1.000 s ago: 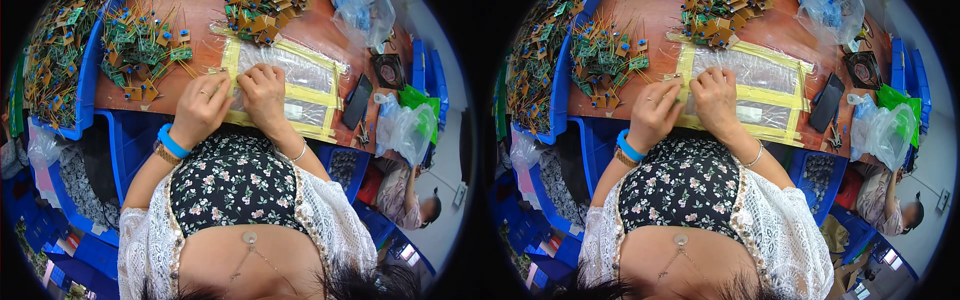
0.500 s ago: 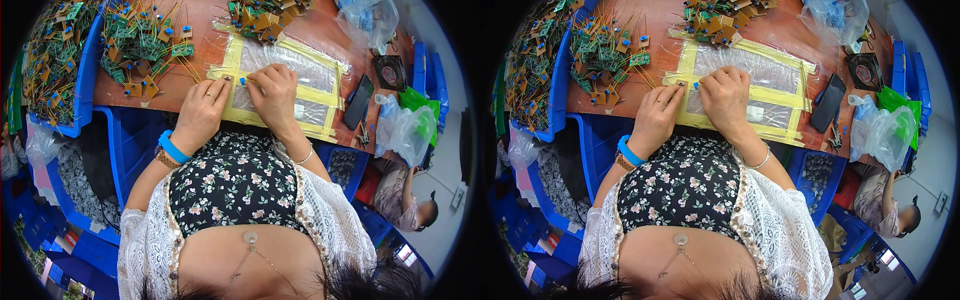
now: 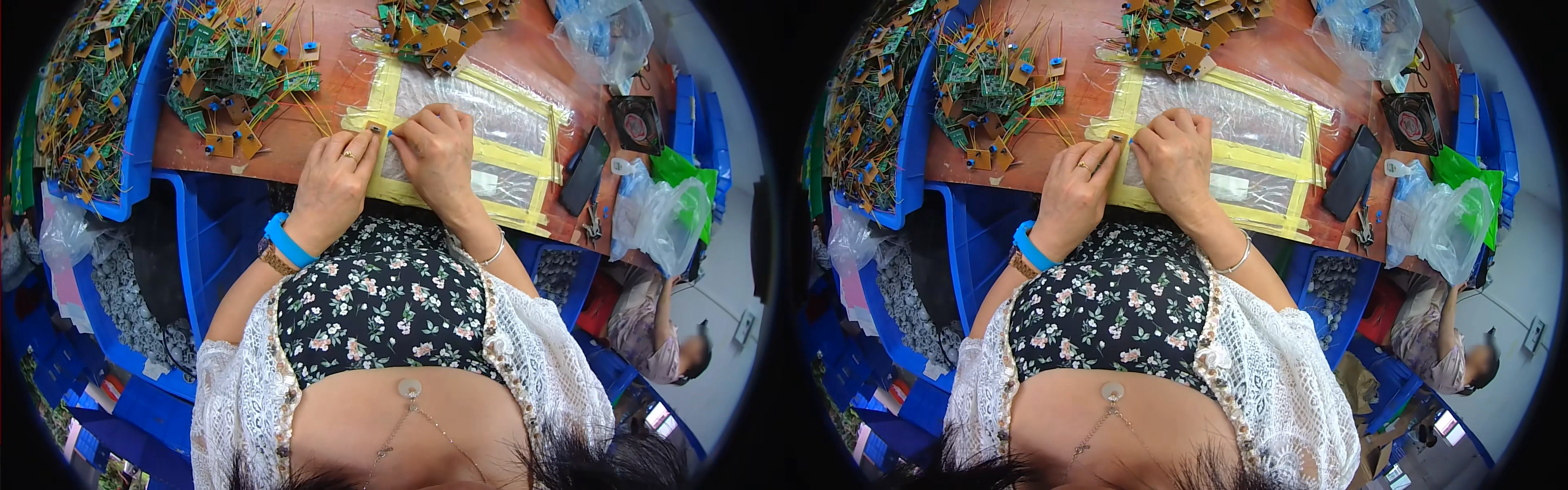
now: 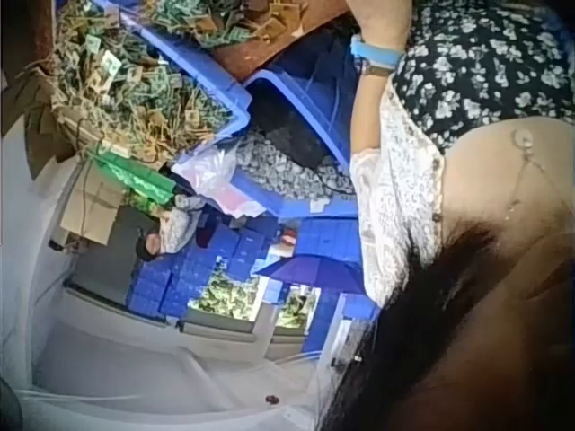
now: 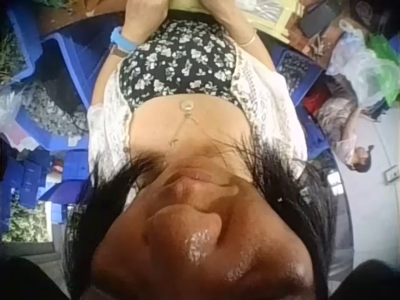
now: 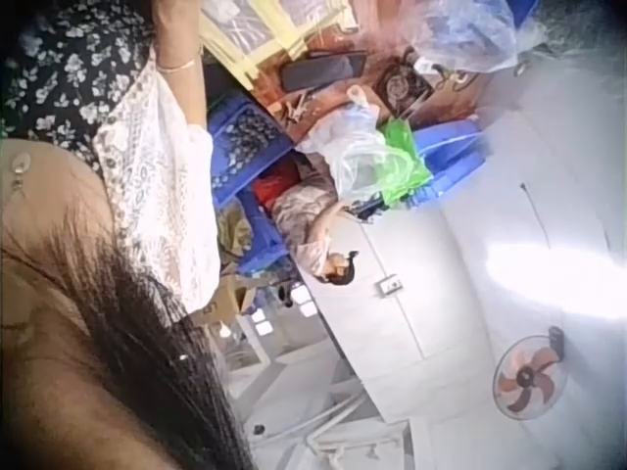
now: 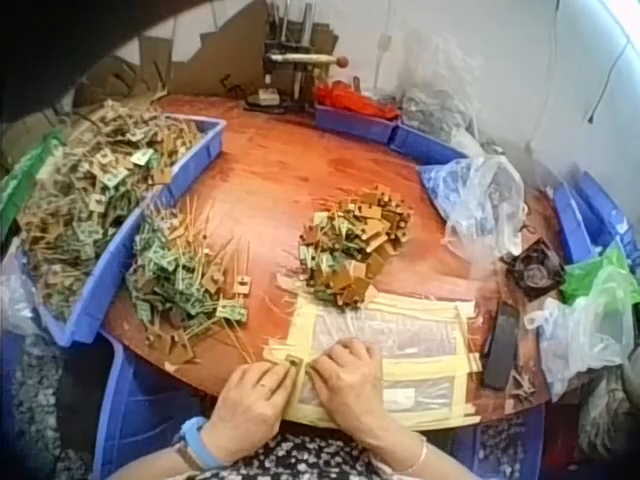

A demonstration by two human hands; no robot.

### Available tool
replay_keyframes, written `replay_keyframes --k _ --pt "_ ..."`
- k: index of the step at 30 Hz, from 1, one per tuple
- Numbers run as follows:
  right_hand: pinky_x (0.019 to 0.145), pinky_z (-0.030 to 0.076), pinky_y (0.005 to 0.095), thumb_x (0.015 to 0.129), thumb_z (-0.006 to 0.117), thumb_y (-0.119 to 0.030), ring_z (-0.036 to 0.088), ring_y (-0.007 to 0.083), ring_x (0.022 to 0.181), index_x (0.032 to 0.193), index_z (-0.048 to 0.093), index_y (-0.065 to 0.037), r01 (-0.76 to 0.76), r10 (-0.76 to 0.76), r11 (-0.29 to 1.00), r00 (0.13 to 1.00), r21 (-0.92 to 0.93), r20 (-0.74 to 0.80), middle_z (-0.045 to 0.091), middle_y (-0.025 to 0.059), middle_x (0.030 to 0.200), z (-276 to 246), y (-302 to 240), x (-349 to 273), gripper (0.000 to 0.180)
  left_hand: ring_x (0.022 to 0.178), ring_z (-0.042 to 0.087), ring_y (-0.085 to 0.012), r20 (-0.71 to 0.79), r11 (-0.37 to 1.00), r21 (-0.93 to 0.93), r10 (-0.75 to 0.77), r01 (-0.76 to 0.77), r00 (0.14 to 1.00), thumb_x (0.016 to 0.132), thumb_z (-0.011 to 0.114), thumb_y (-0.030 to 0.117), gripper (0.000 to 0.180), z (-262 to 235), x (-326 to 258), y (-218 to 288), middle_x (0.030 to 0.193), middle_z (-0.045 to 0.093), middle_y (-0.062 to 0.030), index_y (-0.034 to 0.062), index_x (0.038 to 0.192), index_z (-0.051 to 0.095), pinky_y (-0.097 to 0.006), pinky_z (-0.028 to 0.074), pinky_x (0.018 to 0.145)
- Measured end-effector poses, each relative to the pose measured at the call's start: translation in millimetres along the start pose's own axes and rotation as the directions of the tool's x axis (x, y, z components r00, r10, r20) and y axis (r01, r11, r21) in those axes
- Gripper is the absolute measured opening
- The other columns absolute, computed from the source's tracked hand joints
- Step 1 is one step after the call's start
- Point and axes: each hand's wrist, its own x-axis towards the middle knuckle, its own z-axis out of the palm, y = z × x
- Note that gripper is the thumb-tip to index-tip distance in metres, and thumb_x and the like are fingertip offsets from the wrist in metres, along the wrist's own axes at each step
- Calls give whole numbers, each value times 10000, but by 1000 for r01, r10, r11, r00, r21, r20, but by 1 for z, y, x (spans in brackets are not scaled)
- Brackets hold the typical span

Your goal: Assembling electronic components onto a circuit board template at a factory workbench.

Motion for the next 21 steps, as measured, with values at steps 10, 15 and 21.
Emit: replay_keyframes --k 10,15,21 --pt "728 493 423 780 778 -81 612 315 825 801 713 -23 -135 97 954 984 267 151 658 112 774 13 -2 19 89 1134 576 -280 -16 1000 7 0 1 1000 805 611 43 415 4 -2 -2 1216 644 -126 -66 1202 663 -408 467 983" --pt "721 499 426 787 769 -96 618 318 829 792 713 -25 -156 110 960 974 232 198 659 118 773 9 -4 22 90 1139 582 -291 0 1000 12 -16 16 1000 794 619 19 403 4 -1 3 1227 647 -128 -61 1186 668 -424 470 983" --pt "704 513 433 781 753 -83 636 329 839 774 707 -22 -126 93 978 977 164 194 654 132 778 5 -12 25 77 1142 579 -280 12 999 35 -17 16 1000 801 615 29 429 4 0 6 1226 644 -121 -72 1217 649 -418 468 973"
